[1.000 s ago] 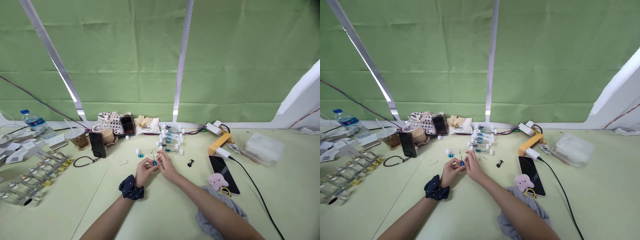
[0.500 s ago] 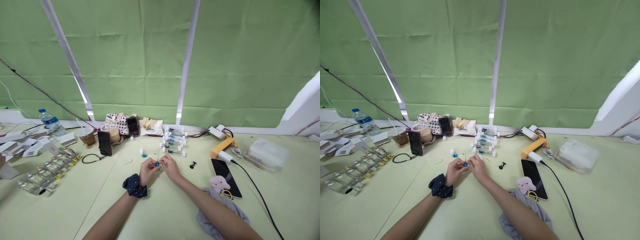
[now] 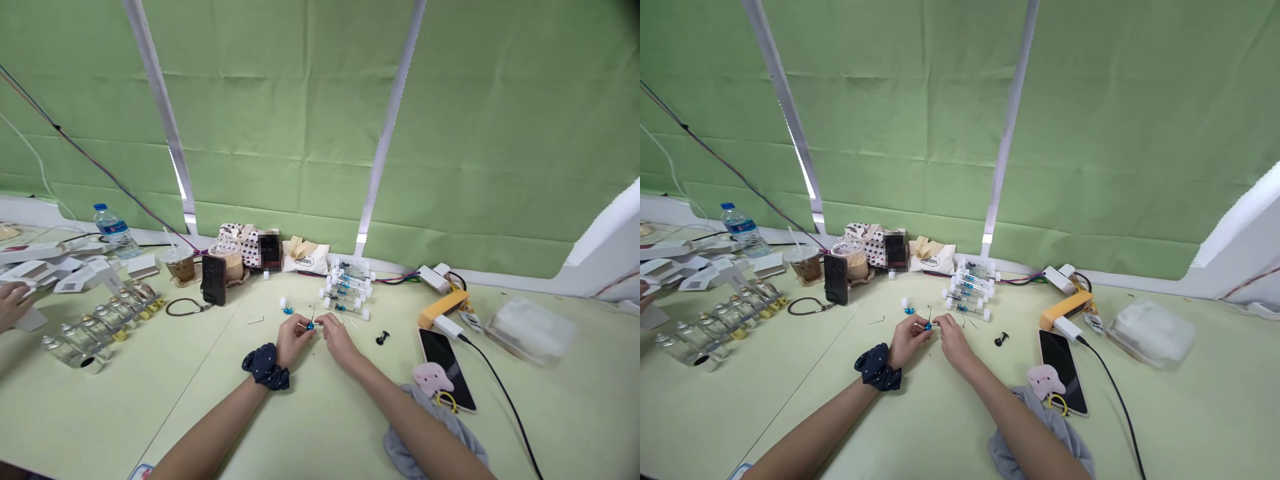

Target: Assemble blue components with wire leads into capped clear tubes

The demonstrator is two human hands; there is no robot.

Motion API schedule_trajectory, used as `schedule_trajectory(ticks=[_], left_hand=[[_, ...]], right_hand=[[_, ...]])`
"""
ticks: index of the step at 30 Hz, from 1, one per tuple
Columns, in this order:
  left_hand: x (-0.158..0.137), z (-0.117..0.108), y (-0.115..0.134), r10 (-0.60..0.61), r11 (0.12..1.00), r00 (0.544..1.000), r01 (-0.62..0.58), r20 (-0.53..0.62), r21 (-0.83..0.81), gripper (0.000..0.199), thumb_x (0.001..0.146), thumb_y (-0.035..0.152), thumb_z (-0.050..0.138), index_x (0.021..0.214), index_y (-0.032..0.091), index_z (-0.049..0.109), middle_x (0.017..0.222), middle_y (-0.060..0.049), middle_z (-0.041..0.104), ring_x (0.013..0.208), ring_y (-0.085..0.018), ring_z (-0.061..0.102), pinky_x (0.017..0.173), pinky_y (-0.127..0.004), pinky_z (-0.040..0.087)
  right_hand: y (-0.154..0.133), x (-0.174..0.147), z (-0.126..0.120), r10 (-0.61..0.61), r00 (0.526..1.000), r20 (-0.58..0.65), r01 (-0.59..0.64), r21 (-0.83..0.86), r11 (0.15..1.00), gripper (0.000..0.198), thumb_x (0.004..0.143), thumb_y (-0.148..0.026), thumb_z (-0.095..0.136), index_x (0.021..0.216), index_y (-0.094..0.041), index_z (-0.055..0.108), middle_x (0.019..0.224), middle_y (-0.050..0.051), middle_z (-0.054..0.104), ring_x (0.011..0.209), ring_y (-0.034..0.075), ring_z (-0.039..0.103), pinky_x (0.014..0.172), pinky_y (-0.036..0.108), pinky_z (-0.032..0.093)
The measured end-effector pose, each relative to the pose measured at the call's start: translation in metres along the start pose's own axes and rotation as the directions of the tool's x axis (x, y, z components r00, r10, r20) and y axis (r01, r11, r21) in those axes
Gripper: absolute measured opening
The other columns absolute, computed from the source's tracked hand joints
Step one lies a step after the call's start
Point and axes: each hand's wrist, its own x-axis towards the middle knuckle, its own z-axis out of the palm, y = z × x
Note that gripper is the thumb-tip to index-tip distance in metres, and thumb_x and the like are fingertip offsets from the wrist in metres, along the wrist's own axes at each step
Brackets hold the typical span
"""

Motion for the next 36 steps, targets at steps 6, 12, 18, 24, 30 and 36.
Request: schedule_trajectory(ticks=[6, 12, 18, 24, 30, 36], left_hand=[[0.001, -0.001, 0.000, 0.036, 0.998, 0.999, -0.038, 0.035, 0.057, 0.023, 0.066, 0.032, 0.067, 0.080, 0.017, 0.058, 0.058, 0.002, 0.059, 0.050, -0.013, 0.058, 0.050, -0.023, 0.044], [0.001, -0.001, -0.002, 0.094, 0.986, 0.994, -0.100, 0.053, 0.130, 0.020, 0.071, 0.032, 0.063, 0.083, 0.017, 0.059, 0.068, 0.000, 0.060, 0.052, -0.012, 0.057, 0.051, -0.022, 0.044], [0.000, -0.004, -0.005, 0.174, 0.950, 0.978, -0.197, 0.115, 0.241, 0.014, 0.077, 0.027, 0.056, 0.087, 0.018, 0.056, 0.081, -0.001, 0.057, 0.057, -0.010, 0.054, 0.053, -0.022, 0.043], [-0.001, -0.005, -0.003, 0.200, 0.921, 0.966, -0.242, 0.162, 0.306, 0.012, 0.079, 0.025, 0.053, 0.088, 0.018, 0.054, 0.081, -0.001, 0.054, 0.059, -0.010, 0.051, 0.055, -0.022, 0.041], [0.000, -0.006, -0.003, 0.214, 0.898, 0.963, -0.260, 0.166, 0.354, 0.012, 0.078, 0.024, 0.053, 0.088, 0.018, 0.055, 0.081, -0.001, 0.054, 0.063, -0.011, 0.050, 0.057, -0.022, 0.041], [0.002, -0.005, -0.008, 0.201, 0.903, 0.972, -0.233, 0.123, 0.362, 0.012, 0.077, 0.024, 0.054, 0.088, 0.018, 0.055, 0.082, -0.001, 0.055, 0.062, -0.011, 0.049, 0.056, -0.023, 0.041]], right_hand=[[0.004, 0.001, -0.004, 0.155, 0.987, -0.033, -0.144, 0.213, 0.966, 0.018, 0.086, -0.026, 0.038, 0.082, -0.018, 0.054, 0.086, 0.003, 0.050, 0.049, 0.010, 0.054, 0.047, 0.025, 0.047], [0.016, 0.002, -0.006, 0.189, 0.981, -0.036, -0.186, 0.089, 0.979, 0.015, 0.080, -0.025, 0.049, 0.076, -0.018, 0.061, 0.074, 0.001, 0.055, 0.051, 0.011, 0.053, 0.053, 0.025, 0.045], [0.012, 0.004, -0.009, 0.199, 0.980, 0.020, -0.200, 0.048, 0.979, 0.015, 0.076, -0.019, 0.051, 0.075, -0.017, 0.066, 0.073, 0.003, 0.060, 0.062, 0.013, 0.053, 0.058, 0.023, 0.040], [0.012, 0.005, -0.009, 0.225, 0.973, 0.049, -0.227, 0.044, 0.973, 0.015, 0.075, -0.017, 0.050, 0.074, -0.017, 0.065, 0.070, 0.001, 0.058, 0.059, 0.011, 0.050, 0.058, 0.021, 0.037], [0.012, 0.004, -0.008, 0.242, 0.968, 0.061, -0.245, 0.055, 0.968, 0.014, 0.075, -0.017, 0.050, 0.075, -0.017, 0.064, 0.064, -0.001, 0.055, 0.057, 0.011, 0.048, 0.056, 0.020, 0.035], [0.013, 0.002, -0.004, 0.262, 0.964, 0.041, -0.264, 0.052, 0.963, 0.016, 0.078, -0.019, 0.049, 0.079, -0.017, 0.064, 0.072, 0.001, 0.058, 0.062, 0.012, 0.051, 0.060, 0.021, 0.038]])
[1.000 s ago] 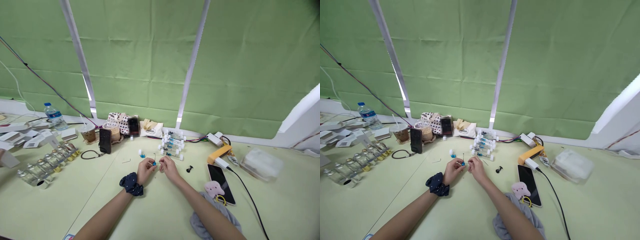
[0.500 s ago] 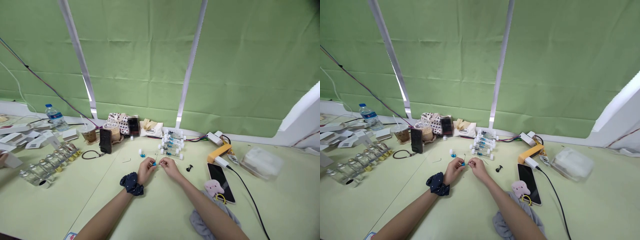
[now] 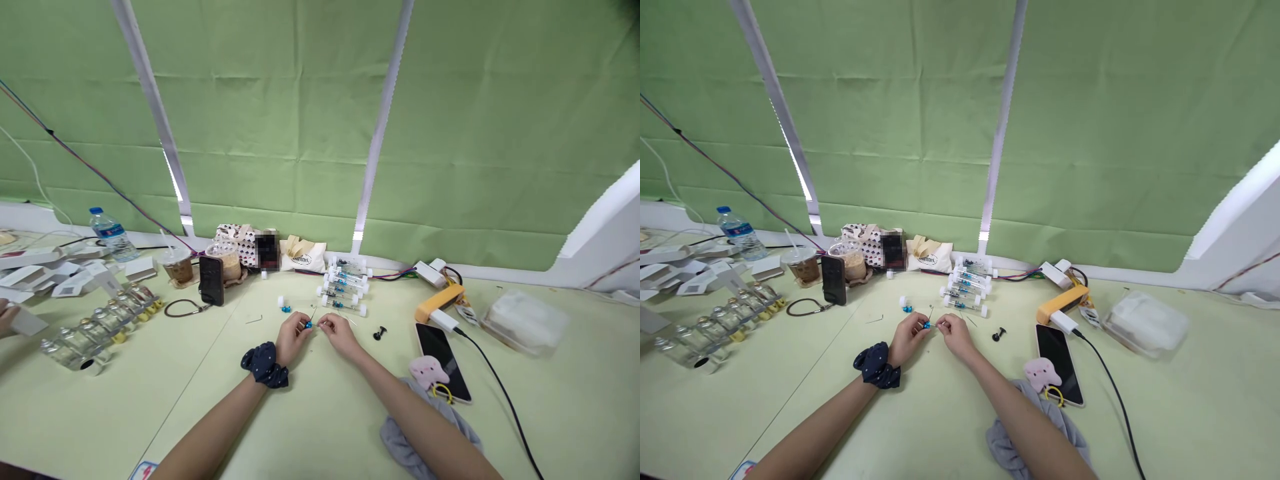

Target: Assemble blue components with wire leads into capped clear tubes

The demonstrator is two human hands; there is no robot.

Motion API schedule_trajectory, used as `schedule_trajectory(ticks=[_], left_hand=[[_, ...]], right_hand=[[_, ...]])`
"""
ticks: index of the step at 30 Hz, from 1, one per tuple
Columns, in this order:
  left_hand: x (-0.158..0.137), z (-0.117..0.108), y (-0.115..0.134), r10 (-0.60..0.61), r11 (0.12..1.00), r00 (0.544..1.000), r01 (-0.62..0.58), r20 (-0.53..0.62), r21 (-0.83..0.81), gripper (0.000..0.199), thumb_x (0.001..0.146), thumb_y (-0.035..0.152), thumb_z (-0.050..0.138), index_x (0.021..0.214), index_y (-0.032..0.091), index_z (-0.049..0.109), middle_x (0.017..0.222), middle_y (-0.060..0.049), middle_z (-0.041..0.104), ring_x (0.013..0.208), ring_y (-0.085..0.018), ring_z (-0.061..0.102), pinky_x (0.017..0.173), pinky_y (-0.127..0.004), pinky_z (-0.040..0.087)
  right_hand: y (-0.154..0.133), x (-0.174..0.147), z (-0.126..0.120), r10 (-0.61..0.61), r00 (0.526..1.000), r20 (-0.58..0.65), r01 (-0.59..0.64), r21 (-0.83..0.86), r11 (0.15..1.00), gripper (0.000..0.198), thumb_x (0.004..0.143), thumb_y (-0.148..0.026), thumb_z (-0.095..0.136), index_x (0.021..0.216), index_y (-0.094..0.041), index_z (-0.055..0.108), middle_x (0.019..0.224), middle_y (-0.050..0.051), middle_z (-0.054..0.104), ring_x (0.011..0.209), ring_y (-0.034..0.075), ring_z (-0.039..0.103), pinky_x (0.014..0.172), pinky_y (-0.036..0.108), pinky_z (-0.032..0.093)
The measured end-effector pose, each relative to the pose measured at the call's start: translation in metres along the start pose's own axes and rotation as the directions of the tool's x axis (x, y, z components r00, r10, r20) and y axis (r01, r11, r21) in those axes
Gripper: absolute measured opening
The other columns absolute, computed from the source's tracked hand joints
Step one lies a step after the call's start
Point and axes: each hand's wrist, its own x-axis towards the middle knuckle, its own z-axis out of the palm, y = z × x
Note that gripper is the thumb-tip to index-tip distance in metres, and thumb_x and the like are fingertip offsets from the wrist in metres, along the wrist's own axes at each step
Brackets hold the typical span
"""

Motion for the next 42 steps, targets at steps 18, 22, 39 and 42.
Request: schedule_trajectory(ticks=[18, 22, 39, 42], left_hand=[[0.003, 0.001, 0.003, -0.088, 0.995, 0.996, 0.088, -0.015, -0.048, 0.015, 0.077, 0.027, 0.054, 0.087, 0.017, 0.056, 0.076, -0.002, 0.057, 0.064, -0.013, 0.051, 0.059, -0.024, 0.042], [0.003, 0.001, 0.003, -0.081, 0.996, 0.996, 0.080, -0.022, -0.043, 0.016, 0.077, 0.030, 0.054, 0.087, 0.017, 0.056, 0.076, -0.002, 0.057, 0.064, -0.013, 0.051, 0.058, -0.024, 0.041], [0.005, 0.004, 0.006, -0.103, 0.992, 0.995, 0.103, 0.011, -0.072, 0.017, 0.077, 0.031, 0.054, 0.086, 0.017, 0.056, 0.075, -0.002, 0.056, 0.062, -0.012, 0.050, 0.057, -0.023, 0.041], [0.005, 0.006, 0.007, -0.119, 0.989, 0.993, 0.119, 0.006, -0.087, 0.017, 0.077, 0.030, 0.054, 0.087, 0.017, 0.056, 0.073, -0.001, 0.056, 0.061, -0.012, 0.049, 0.058, -0.024, 0.041]], right_hand=[[0.004, 0.001, 0.005, -0.010, 1.000, 0.009, 0.011, -0.081, 0.997, 0.015, 0.078, -0.019, 0.048, 0.073, -0.017, 0.062, 0.074, 0.004, 0.060, 0.065, 0.014, 0.053, 0.061, 0.023, 0.039], [0.000, 0.002, 0.003, 0.024, 0.999, 0.038, -0.022, -0.056, 0.998, 0.014, 0.076, -0.019, 0.048, 0.072, -0.017, 0.062, 0.065, 0.001, 0.057, 0.058, 0.012, 0.050, 0.056, 0.021, 0.036], [-0.007, 0.000, -0.001, 0.067, 0.997, 0.040, -0.059, -0.170, 0.984, 0.015, 0.077, -0.013, 0.048, 0.073, -0.017, 0.062, 0.074, 0.003, 0.061, 0.068, 0.014, 0.053, 0.062, 0.022, 0.038], [-0.008, -0.002, -0.001, 0.057, 0.998, 0.030, -0.048, -0.234, 0.971, 0.015, 0.079, -0.013, 0.047, 0.074, -0.018, 0.060, 0.080, 0.004, 0.061, 0.075, 0.015, 0.054, 0.066, 0.023, 0.037]])
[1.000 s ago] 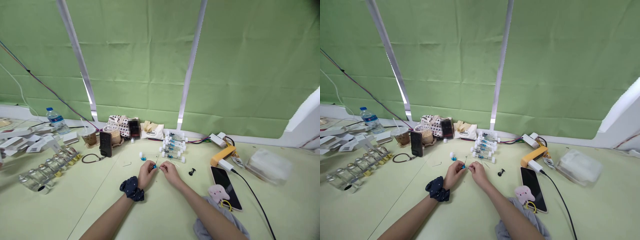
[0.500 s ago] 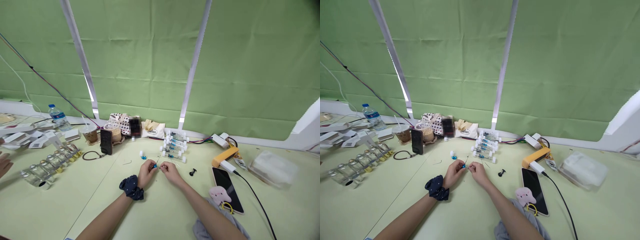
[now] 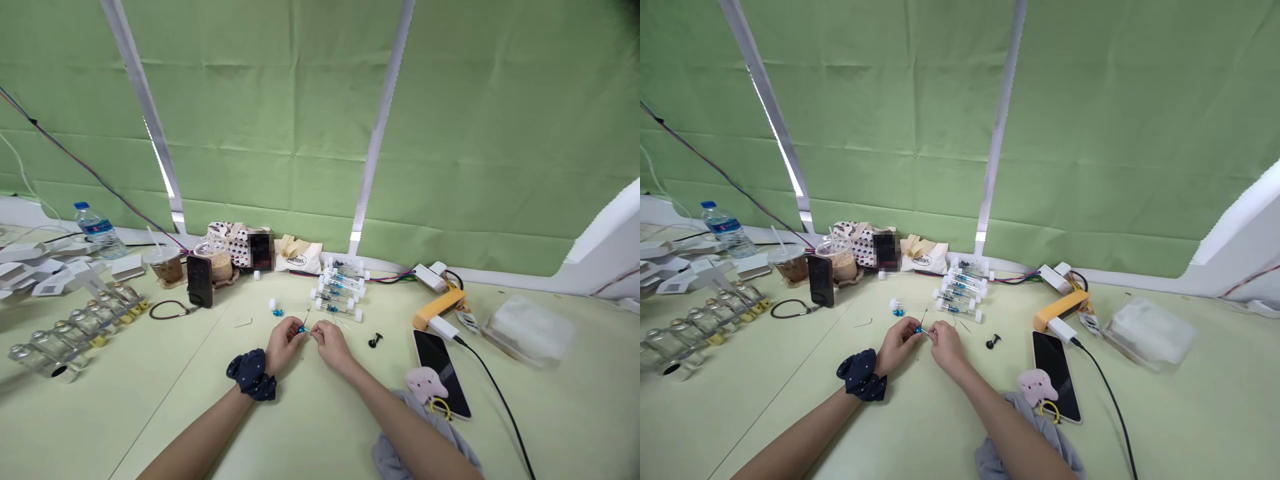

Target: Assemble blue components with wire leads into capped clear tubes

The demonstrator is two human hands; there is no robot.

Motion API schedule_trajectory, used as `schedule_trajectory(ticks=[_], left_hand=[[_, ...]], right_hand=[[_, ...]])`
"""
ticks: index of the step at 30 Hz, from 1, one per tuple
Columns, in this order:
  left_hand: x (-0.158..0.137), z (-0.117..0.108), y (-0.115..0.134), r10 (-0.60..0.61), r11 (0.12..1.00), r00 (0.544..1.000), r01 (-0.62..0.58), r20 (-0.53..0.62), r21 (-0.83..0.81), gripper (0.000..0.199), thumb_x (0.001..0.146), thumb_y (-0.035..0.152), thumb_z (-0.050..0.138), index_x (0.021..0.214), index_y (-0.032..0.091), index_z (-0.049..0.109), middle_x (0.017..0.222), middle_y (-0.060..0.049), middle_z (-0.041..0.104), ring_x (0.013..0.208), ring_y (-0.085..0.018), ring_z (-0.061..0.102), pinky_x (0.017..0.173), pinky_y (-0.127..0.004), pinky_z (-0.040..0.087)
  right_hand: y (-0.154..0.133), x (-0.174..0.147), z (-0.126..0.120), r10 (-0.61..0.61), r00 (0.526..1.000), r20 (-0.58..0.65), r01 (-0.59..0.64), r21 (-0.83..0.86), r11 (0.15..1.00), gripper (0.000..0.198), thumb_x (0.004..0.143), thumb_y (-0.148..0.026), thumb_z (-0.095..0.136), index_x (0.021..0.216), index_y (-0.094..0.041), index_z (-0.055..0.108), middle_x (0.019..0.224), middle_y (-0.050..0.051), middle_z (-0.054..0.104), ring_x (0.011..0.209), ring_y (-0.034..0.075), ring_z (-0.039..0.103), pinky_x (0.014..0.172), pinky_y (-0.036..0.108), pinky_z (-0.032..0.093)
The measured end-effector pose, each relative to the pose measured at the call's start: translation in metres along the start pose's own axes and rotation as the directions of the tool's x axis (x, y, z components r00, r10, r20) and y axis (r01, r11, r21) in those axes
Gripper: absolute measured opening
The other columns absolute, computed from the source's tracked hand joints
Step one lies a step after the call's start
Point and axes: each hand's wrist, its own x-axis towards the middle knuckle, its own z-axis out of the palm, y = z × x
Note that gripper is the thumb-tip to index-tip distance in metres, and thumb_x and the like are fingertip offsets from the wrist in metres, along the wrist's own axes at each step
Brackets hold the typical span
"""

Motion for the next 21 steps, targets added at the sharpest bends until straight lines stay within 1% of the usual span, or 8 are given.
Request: schedule_trajectory(ticks=[4, 10, 13, 15, 16, 19, 21], left_hand=[[0.000, 0.002, 0.003, -0.010, 1.000, 1.000, 0.010, 0.006, -0.012, 0.018, 0.077, 0.032, 0.054, 0.086, 0.017, 0.056, 0.074, -0.001, 0.057, 0.061, -0.013, 0.050, 0.058, -0.024, 0.042], [-0.001, 0.005, 0.002, -0.003, 1.000, 1.000, 0.003, 0.001, 0.013, 0.020, 0.077, 0.035, 0.054, 0.086, 0.017, 0.055, 0.074, -0.002, 0.057, 0.060, -0.013, 0.050, 0.059, -0.025, 0.041], [0.001, 0.005, -0.004, -0.037, 0.999, 0.997, 0.037, -0.071, 0.000, 0.021, 0.077, 0.036, 0.054, 0.085, 0.018, 0.055, 0.073, -0.001, 0.057, 0.061, -0.014, 0.051, 0.059, -0.026, 0.042], [0.002, 0.003, -0.008, -0.066, 0.998, 0.988, 0.064, -0.142, -0.020, 0.021, 0.076, 0.037, 0.055, 0.085, 0.017, 0.055, 0.073, -0.002, 0.057, 0.062, -0.014, 0.052, 0.060, -0.026, 0.043], [0.002, 0.002, -0.009, -0.073, 0.997, 0.985, 0.069, -0.156, -0.030, 0.022, 0.076, 0.037, 0.055, 0.085, 0.017, 0.055, 0.074, -0.002, 0.057, 0.063, -0.014, 0.052, 0.061, -0.026, 0.043], [0.001, 0.001, -0.010, -0.069, 0.995, 0.990, 0.058, -0.123, -0.085, 0.025, 0.075, 0.040, 0.057, 0.088, 0.018, 0.055, 0.078, -0.002, 0.058, 0.066, -0.014, 0.053, 0.063, -0.026, 0.044], [0.001, 0.001, -0.008, -0.084, 0.986, 0.993, 0.070, -0.089, -0.149, 0.029, 0.075, 0.042, 0.058, 0.090, 0.017, 0.056, 0.080, -0.003, 0.058, 0.068, -0.014, 0.054, 0.062, -0.025, 0.044]], right_hand=[[-0.002, -0.002, -0.001, 0.030, 1.000, 0.008, -0.029, -0.088, 0.996, 0.015, 0.082, -0.013, 0.047, 0.075, -0.019, 0.059, 0.084, 0.004, 0.061, 0.079, 0.015, 0.055, 0.067, 0.024, 0.035], [-0.008, -0.005, -0.003, 0.077, 0.996, 0.048, -0.063, -0.246, 0.967, 0.014, 0.082, -0.012, 0.046, 0.079, -0.020, 0.057, 0.088, 0.004, 0.061, 0.080, 0.016, 0.056, 0.061, 0.024, 0.031], [-0.008, -0.006, -0.007, 0.092, 0.995, 0.050, -0.070, -0.335, 0.940, 0.016, 0.081, -0.008, 0.046, 0.082, -0.019, 0.057, 0.091, 0.005, 0.060, 0.080, 0.017, 0.057, 0.061, 0.025, 0.030], [-0.007, -0.005, -0.012, 0.122, 0.991, 0.050, -0.093, -0.385, 0.918, 0.016, 0.080, -0.007, 0.047, 0.083, -0.018, 0.058, 0.091, 0.007, 0.061, 0.080, 0.018, 0.057, 0.060, 0.026, 0.031], [-0.007, -0.005, -0.015, 0.143, 0.988, 0.056, -0.108, -0.405, 0.908, 0.016, 0.079, -0.007, 0.048, 0.083, -0.018, 0.058, 0.091, 0.007, 0.061, 0.080, 0.018, 0.057, 0.060, 0.026, 0.031], [-0.007, -0.005, -0.025, 0.187, 0.977, 0.101, -0.121, -0.457, 0.881, 0.014, 0.079, -0.009, 0.049, 0.080, -0.017, 0.061, 0.089, 0.010, 0.062, 0.081, 0.021, 0.058, 0.062, 0.027, 0.033], [-0.010, -0.004, -0.032, 0.182, 0.973, 0.141, -0.091, -0.488, 0.868, 0.010, 0.077, -0.013, 0.053, 0.078, -0.016, 0.063, 0.089, 0.011, 0.062, 0.086, 0.023, 0.057, 0.067, 0.029, 0.035]])
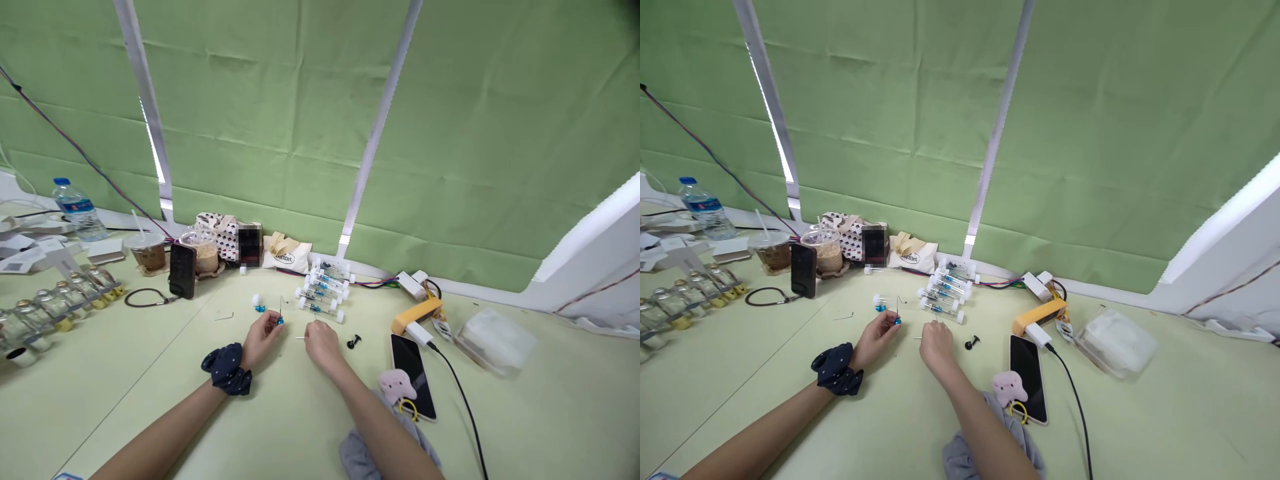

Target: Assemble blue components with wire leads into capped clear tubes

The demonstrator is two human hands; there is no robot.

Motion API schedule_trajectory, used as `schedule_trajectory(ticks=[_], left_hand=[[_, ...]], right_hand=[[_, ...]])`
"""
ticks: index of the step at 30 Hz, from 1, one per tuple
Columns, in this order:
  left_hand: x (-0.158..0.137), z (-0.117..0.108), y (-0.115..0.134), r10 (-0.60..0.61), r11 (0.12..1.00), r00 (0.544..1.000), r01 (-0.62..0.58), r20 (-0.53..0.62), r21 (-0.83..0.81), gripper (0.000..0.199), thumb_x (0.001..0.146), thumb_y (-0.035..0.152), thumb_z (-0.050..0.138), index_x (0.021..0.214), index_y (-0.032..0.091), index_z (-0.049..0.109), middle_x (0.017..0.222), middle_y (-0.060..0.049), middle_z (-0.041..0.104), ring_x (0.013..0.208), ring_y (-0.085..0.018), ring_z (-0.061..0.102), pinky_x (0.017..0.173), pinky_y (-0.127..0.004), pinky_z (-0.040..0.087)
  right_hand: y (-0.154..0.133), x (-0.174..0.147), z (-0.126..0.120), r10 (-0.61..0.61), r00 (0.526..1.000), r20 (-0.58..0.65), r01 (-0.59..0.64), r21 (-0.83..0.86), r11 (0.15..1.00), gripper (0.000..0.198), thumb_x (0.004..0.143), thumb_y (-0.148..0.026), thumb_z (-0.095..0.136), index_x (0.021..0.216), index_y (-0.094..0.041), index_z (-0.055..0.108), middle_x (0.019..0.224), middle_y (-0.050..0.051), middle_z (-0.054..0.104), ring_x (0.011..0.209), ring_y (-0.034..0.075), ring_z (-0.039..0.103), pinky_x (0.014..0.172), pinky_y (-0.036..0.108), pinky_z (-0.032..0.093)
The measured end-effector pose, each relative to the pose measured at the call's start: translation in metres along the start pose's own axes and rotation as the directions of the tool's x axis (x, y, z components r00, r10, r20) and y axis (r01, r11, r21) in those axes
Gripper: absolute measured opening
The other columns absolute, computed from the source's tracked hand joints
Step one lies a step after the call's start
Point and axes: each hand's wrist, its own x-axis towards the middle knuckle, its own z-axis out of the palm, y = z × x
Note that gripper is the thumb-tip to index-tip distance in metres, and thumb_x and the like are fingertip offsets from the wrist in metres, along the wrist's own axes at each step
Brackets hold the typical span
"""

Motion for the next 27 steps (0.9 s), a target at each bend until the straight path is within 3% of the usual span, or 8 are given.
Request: schedule_trajectory(ticks=[5, 10, 16, 27], left_hand=[[0.003, -0.002, 0.003, -0.080, 0.979, 0.995, 0.088, 0.052, -0.183, 0.035, 0.074, 0.042, 0.060, 0.096, 0.015, 0.056, 0.086, -0.007, 0.061, 0.072, -0.015, 0.056, 0.064, -0.028, 0.047], [0.005, -0.007, 0.002, -0.105, 0.956, 0.994, 0.112, 0.041, -0.270, 0.039, 0.072, 0.044, 0.061, 0.098, 0.014, 0.058, 0.093, -0.011, 0.064, 0.072, -0.016, 0.057, 0.065, -0.029, 0.048], [0.005, -0.008, 0.002, -0.116, 0.949, 0.992, 0.123, 0.040, -0.291, 0.043, 0.071, 0.044, 0.063, 0.103, 0.014, 0.059, 0.089, -0.009, 0.065, 0.074, -0.015, 0.057, 0.066, -0.028, 0.046], [0.003, -0.011, 0.007, -0.124, 0.955, 0.991, 0.133, 0.050, -0.266, 0.044, 0.072, 0.044, 0.062, 0.102, 0.013, 0.062, 0.083, -0.007, 0.063, 0.070, -0.014, 0.055, 0.065, -0.027, 0.045]], right_hand=[[0.015, 0.001, -0.023, -0.023, 0.999, 0.033, 0.026, -0.101, 0.995, 0.016, 0.069, -0.026, 0.066, 0.081, -0.015, 0.065, 0.098, 0.014, 0.060, 0.097, 0.028, 0.055, 0.072, 0.033, 0.039], [0.050, 0.006, -0.040, 0.097, 0.992, 0.084, -0.078, -0.201, 0.976, 0.034, 0.058, -0.010, 0.071, 0.090, -0.015, 0.063, 0.098, 0.016, 0.060, 0.085, 0.026, 0.061, 0.067, 0.032, 0.042], [0.075, 0.014, -0.042, 0.122, 0.982, 0.146, -0.087, -0.224, 0.971, 0.040, 0.043, 0.000, 0.073, 0.079, -0.015, 0.064, 0.084, 0.013, 0.065, 0.080, 0.029, 0.063, 0.063, 0.031, 0.044], [0.076, 0.015, -0.029, 0.070, 0.984, 0.165, -0.032, -0.225, 0.974, 0.033, 0.053, 0.007, 0.060, 0.080, -0.011, 0.065, 0.087, 0.017, 0.065, 0.079, 0.029, 0.063, 0.061, 0.030, 0.042]])
